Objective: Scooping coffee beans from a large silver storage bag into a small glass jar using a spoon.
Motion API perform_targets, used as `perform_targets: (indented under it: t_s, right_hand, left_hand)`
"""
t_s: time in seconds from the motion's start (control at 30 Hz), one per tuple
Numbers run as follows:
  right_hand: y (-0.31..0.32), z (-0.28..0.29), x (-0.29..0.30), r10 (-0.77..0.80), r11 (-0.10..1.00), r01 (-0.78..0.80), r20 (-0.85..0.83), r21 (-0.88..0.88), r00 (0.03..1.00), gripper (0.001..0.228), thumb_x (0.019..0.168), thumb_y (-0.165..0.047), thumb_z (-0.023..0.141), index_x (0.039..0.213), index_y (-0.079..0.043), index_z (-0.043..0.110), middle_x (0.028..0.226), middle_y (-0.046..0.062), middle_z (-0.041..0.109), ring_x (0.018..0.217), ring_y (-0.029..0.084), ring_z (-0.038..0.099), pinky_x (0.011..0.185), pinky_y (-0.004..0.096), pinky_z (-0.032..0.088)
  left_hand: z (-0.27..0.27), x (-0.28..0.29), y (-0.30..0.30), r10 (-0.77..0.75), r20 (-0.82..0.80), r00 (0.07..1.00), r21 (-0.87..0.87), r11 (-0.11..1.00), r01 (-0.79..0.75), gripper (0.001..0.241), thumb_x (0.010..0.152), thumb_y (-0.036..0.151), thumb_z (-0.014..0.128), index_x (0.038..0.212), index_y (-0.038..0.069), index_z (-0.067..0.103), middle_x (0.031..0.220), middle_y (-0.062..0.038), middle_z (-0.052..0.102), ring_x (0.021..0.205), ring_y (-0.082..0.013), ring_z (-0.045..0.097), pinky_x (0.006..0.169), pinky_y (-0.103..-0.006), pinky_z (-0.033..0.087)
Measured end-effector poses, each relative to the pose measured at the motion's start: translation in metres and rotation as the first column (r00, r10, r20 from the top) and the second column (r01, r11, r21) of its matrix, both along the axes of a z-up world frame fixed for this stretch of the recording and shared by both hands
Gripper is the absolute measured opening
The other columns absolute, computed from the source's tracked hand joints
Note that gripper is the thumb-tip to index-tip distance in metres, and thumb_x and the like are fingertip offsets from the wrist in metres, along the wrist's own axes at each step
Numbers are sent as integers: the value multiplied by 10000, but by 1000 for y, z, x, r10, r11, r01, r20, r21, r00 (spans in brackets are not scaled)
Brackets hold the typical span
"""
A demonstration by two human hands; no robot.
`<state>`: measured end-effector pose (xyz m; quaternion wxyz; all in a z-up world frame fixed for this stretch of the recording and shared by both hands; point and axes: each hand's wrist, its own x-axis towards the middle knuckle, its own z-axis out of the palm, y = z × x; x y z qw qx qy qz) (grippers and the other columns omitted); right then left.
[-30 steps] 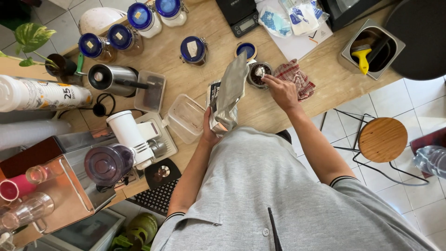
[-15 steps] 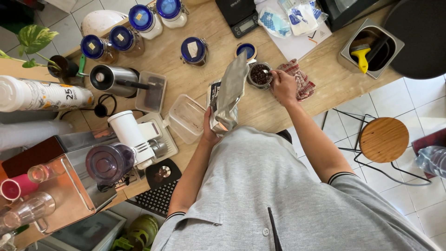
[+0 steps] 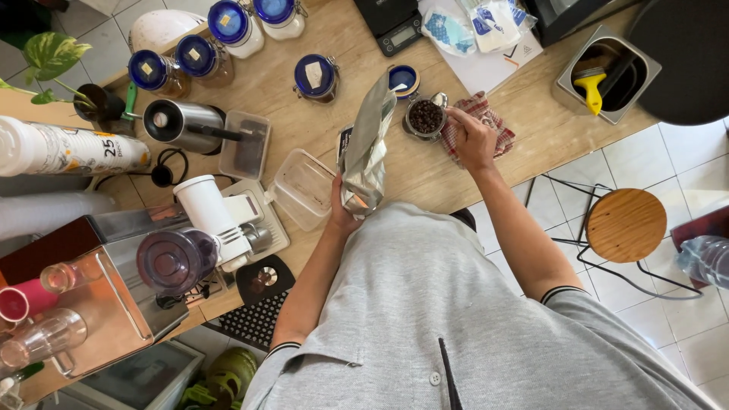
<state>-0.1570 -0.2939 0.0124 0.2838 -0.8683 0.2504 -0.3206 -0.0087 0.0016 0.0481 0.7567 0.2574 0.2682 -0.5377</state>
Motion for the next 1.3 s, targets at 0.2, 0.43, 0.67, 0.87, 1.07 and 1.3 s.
perform_targets:
  t_s: [0.2, 0.43, 0.67, 0.87, 1.07, 1.3]
  right_hand:
    - [18, 64, 5, -72, 988, 47, 171, 147, 983, 238, 1071, -71, 589, 1185, -146, 783, 994, 93, 790, 936, 345, 739, 801, 425, 572]
    - [41, 163, 4, 65, 915, -212, 393, 343, 917, 265, 1075, -242, 585, 1076, -65, 781, 722, 84, 712, 443, 129, 606, 481, 236, 486]
    - [6, 46, -3, 497, 859, -478, -75, 185, 864, 339, 517, -239, 902, 819, -117, 811, 691, 124, 725, 687, 392, 706, 609, 494, 548]
    - [84, 132, 26, 421, 906, -388, -262, 169, 869, 281, 754, -124, 746, 1032, -79, 750, 989, 88, 779, 828, 264, 749, 705, 349, 584]
    - [111, 152, 31, 554, 775, -497, -42, 391, 831, 474, 706, -64, 786, 1167, -48, 677, 1122, 107, 745, 985, 262, 733, 830, 371, 581]
    - [74, 81, 29, 554, 560, -479, -126, -676, 823, 127, 817, -108, 613, 691, -108, 601, 548, 91, 523, 513, 336, 569, 543, 497, 393]
  left_hand:
    - [-32, 4, 4, -62, 73, 995, 58, 997, 58, 698, 872, 668, 595, 1253, 92, 691, 1198, -167, 722, 1058, -312, 713, 981, -453, 558]
    - [-65, 10, 5, -171, 111, 979, 78, 984, 163, 806, 838, 729, 628, 1338, 98, 649, 1282, -197, 676, 1179, -381, 655, 1081, -518, 480]
    - [-73, 6, -1, -252, 327, 911, 182, 963, 201, 757, 902, 669, 632, 1400, 101, 587, 1367, -188, 624, 1229, -320, 630, 1126, -494, 423]
    - [-19, 8, -21, -267, 448, 853, 199, 960, 196, 684, 960, 606, 572, 1348, 44, 604, 1325, -183, 657, 1211, -289, 644, 1075, -440, 477]
    - [15, -1, -18, -401, 729, 555, 378, 911, 161, 553, 1009, 605, 439, 1229, 162, 685, 805, -57, 627, 774, -158, 593, 865, -352, 485]
    - [76, 6, -31, -383, 487, 785, 260, 921, 289, 884, 1002, 596, 474, 1573, -43, 255, 1609, -264, 299, 1447, -376, 380, 1104, -533, 418]
